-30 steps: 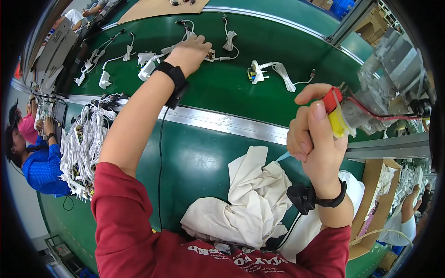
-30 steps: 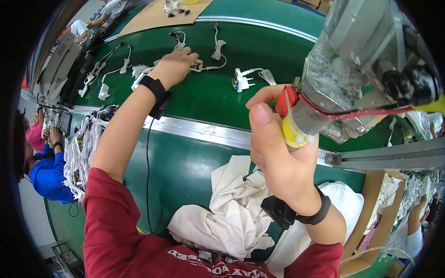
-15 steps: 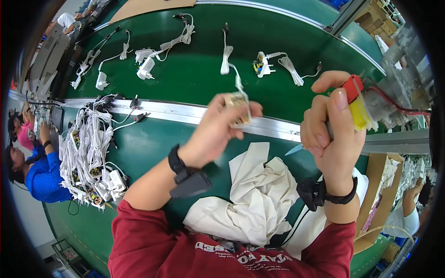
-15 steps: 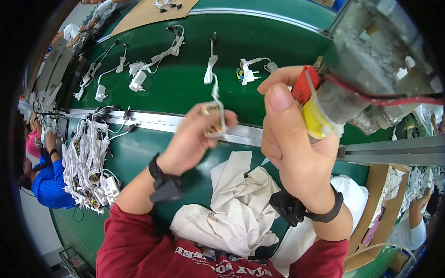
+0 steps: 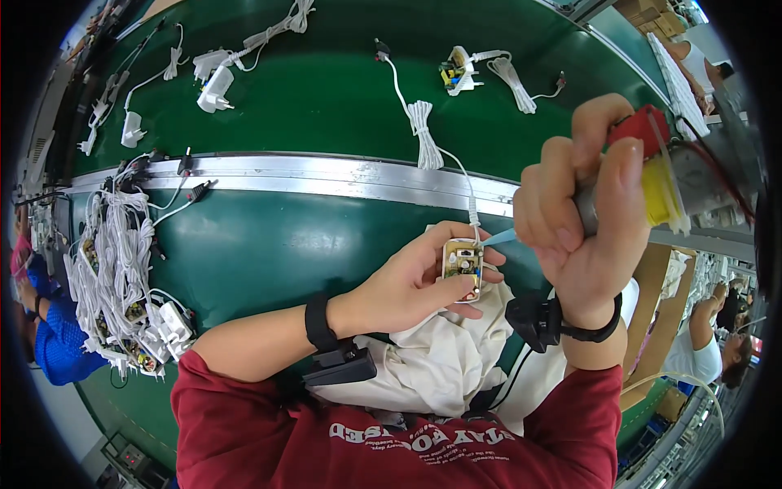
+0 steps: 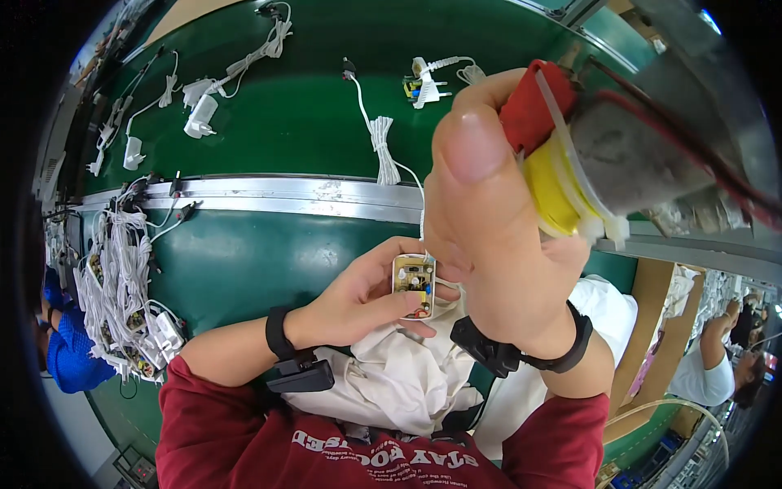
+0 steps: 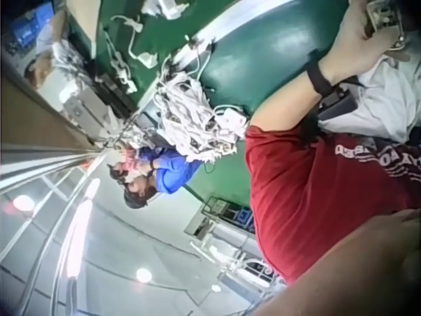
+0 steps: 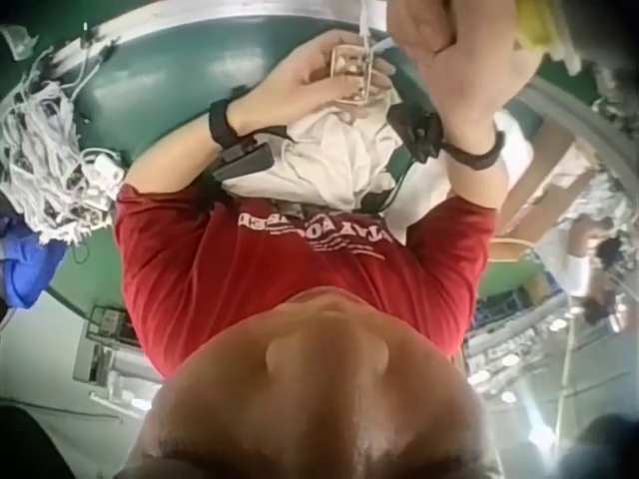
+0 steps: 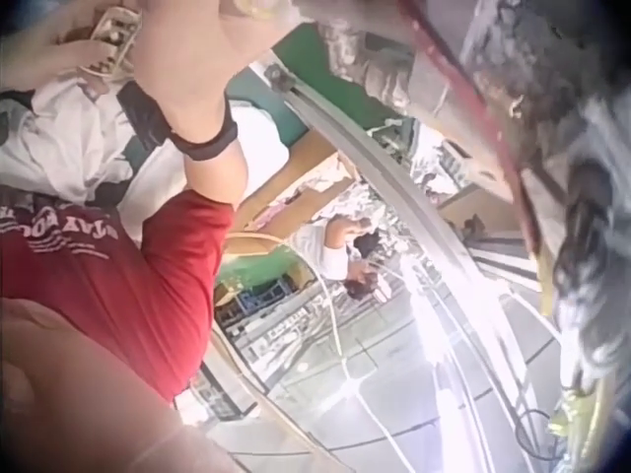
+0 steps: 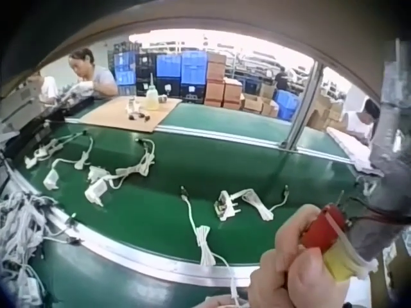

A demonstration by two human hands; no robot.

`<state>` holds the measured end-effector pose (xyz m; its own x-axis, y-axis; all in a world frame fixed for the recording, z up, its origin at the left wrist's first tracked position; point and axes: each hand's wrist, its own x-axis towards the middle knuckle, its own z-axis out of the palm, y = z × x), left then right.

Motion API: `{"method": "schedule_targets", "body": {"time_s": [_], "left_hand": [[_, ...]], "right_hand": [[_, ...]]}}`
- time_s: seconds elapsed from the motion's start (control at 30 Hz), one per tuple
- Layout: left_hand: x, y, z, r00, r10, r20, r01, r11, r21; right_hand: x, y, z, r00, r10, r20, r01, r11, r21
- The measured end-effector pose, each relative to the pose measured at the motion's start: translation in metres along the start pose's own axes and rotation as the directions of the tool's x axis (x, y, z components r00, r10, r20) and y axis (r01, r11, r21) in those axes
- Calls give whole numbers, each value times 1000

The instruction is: The person picks up a circuit board with an attached power cord, applies glue to it using a dispenser, and places the assembly onto the green table, repeating this process for several units.

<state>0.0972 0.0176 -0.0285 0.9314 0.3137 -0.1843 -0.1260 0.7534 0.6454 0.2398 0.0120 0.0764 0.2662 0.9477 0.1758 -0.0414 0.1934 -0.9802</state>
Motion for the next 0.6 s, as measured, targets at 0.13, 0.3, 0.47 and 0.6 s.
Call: {"method": "schedule_targets", "body": {"time_s": [0.13, 0.3, 0.47, 0.6], "left_hand": [[4, -1, -13, 1000, -1, 15, 1, 1000, -25], [5, -3, -18, 1000, -3, 16, 4, 999, -44], [4, -14, -22, 1000, 3, -12, -4, 999, -34], [3, -15, -32, 996, 12, -89, -22, 993, -113]], "right_hand": [[2, 13, 3, 1000, 27, 8, -27, 999, 18], [4, 22, -3, 997, -10, 82, 9, 1000, 13], [2, 13, -4, 993, 25, 119, -8, 989, -146], [-6, 13, -5, 984, 73, 164, -51, 990, -135]]}}
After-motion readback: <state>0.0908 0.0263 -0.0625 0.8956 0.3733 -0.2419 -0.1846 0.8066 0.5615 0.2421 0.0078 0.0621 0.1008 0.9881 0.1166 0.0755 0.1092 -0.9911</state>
